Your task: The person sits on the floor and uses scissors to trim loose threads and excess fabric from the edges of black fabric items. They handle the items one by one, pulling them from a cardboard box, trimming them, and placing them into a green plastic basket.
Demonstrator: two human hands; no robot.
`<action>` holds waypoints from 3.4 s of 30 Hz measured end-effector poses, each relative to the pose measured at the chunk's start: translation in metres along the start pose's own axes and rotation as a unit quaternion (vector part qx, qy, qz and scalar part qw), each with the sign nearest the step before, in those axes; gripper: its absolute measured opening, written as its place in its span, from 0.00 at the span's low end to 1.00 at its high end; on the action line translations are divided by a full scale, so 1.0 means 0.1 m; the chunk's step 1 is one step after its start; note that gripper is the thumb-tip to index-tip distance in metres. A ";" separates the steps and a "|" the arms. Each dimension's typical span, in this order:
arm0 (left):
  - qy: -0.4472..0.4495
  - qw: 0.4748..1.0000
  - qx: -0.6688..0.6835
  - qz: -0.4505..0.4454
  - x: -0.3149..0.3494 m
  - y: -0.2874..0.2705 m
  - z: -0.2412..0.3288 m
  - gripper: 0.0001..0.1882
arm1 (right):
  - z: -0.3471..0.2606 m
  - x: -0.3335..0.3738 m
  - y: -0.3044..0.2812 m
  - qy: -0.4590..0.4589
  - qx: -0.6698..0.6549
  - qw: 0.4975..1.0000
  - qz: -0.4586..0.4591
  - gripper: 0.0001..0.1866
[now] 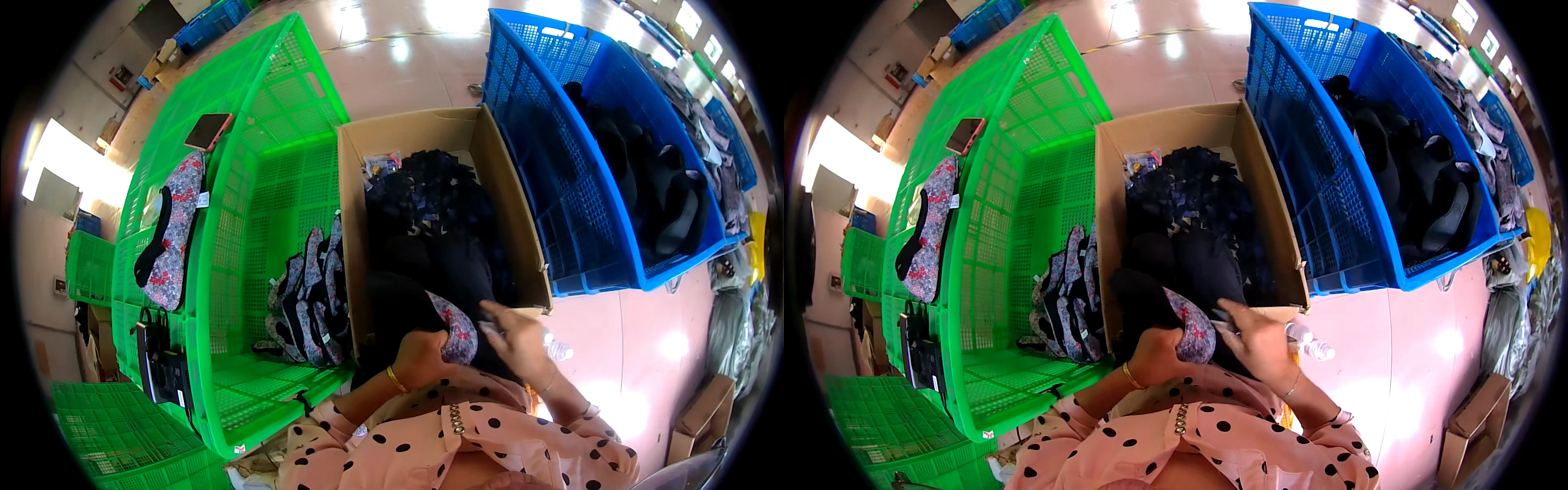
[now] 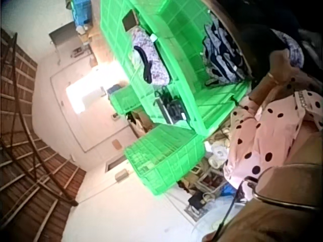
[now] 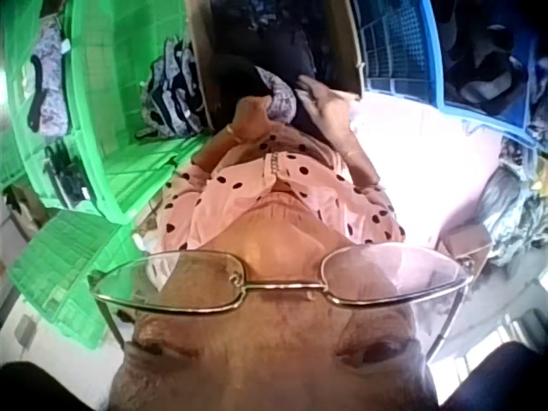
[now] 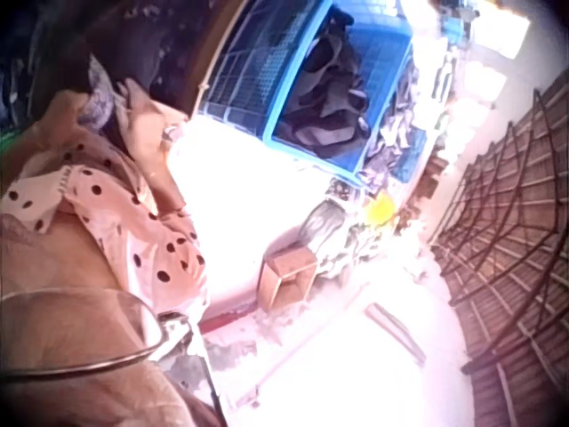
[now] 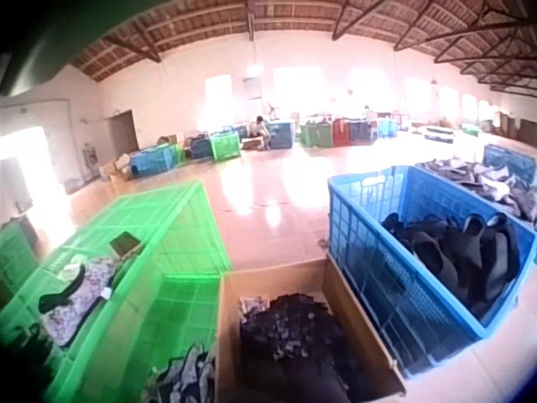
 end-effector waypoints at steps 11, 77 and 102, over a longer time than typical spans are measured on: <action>-0.188 0.832 0.454 -0.259 0.19 0.13 0.23 0.17 | -0.17 -0.08 0.06 -0.175 -0.160 0.898 -0.370 0.21; 0.031 0.983 0.122 -0.137 -0.31 -0.50 -0.19 0.30 | 0.19 -0.64 0.26 -0.147 -0.104 0.938 -0.297 0.18; -0.163 0.745 0.269 0.589 0.59 -1.05 -2.67 0.06 | 1.72 -0.72 -0.59 0.270 0.031 0.962 0.015 0.15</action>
Point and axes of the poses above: each hand's wrist, its own x-axis away from the middle knuckle, its own y-axis out of the palm, z = x × y, the point moved 4 cm from there along -x, towards the middle knuckle, and after that the axes turned 13 degrees about x, right-handed, at the moved point
